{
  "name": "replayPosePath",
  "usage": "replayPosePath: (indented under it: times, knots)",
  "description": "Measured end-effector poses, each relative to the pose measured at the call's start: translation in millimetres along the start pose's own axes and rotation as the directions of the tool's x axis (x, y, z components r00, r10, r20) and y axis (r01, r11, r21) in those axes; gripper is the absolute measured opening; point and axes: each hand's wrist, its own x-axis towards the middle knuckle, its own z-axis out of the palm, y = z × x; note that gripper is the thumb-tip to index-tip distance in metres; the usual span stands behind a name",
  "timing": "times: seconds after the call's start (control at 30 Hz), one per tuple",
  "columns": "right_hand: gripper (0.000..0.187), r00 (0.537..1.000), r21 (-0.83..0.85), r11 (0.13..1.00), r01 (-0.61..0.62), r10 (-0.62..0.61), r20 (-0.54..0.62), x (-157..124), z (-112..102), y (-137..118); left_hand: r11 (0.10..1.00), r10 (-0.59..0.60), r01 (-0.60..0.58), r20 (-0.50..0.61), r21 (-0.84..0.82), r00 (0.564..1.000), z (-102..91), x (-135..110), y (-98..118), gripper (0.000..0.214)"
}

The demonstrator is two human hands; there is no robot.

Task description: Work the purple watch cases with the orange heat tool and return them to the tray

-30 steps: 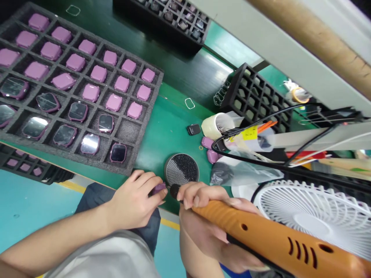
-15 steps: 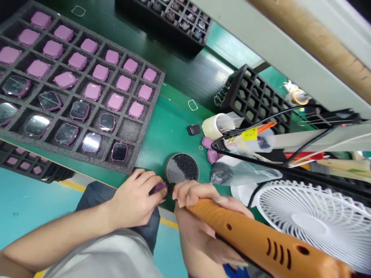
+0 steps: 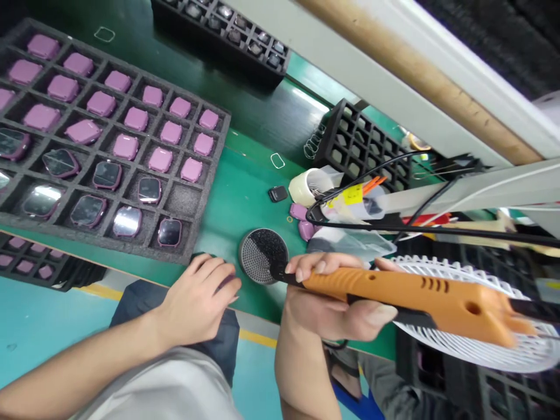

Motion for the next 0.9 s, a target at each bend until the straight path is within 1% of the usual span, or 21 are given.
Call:
replayPosePath:
  times: [0.1,0.3,0.43,0.57,0.67,0.77,0.83,0.9]
  knots:
    - [0.046,1.000,-0.001,1.000,-0.001,0.001,-0.024,0,1,9,0.997,-0.060,0.061,-0.040,0.039,0.997,2.6,0,1,0.019]
    - [0.046,0.999,0.011,1.000,-0.014,0.014,-0.031,-1,0,12,0.998,-0.017,0.017,-0.004,-0.054,1.000,3.5,-3,0,0.026]
    - [0.047,1.000,0.012,1.000,-0.019,0.019,-0.019,-2,0,13,0.997,-0.025,0.020,-0.061,-0.079,0.998,5.3,-3,-2,0.017]
    - [0.045,1.000,0.024,0.999,-0.023,0.023,0.003,-2,-1,15,0.999,-0.017,0.014,-0.101,-0.033,0.995,5.9,0,-1,0.014]
    - [0.044,0.999,0.034,0.999,-0.033,0.032,0.027,-2,-4,7,1.000,0.000,0.000,-0.120,0.002,0.993,6.1,1,0,0.016]
    - [0.049,0.995,0.057,0.997,-0.043,0.038,0.089,-6,-4,-12,1.000,-0.009,0.009,-0.109,-0.005,0.994,5.9,1,1,0.018]
    - [0.052,0.987,0.056,0.994,-0.093,0.085,0.136,-11,1,-26,1.000,-0.020,0.019,-0.089,-0.014,0.996,5.3,1,0,0.020]
    - [0.054,0.976,0.035,0.985,-0.170,0.163,0.145,-17,7,-35,1.000,-0.022,0.020,-0.070,-0.022,0.997,4.7,0,0,0.023]
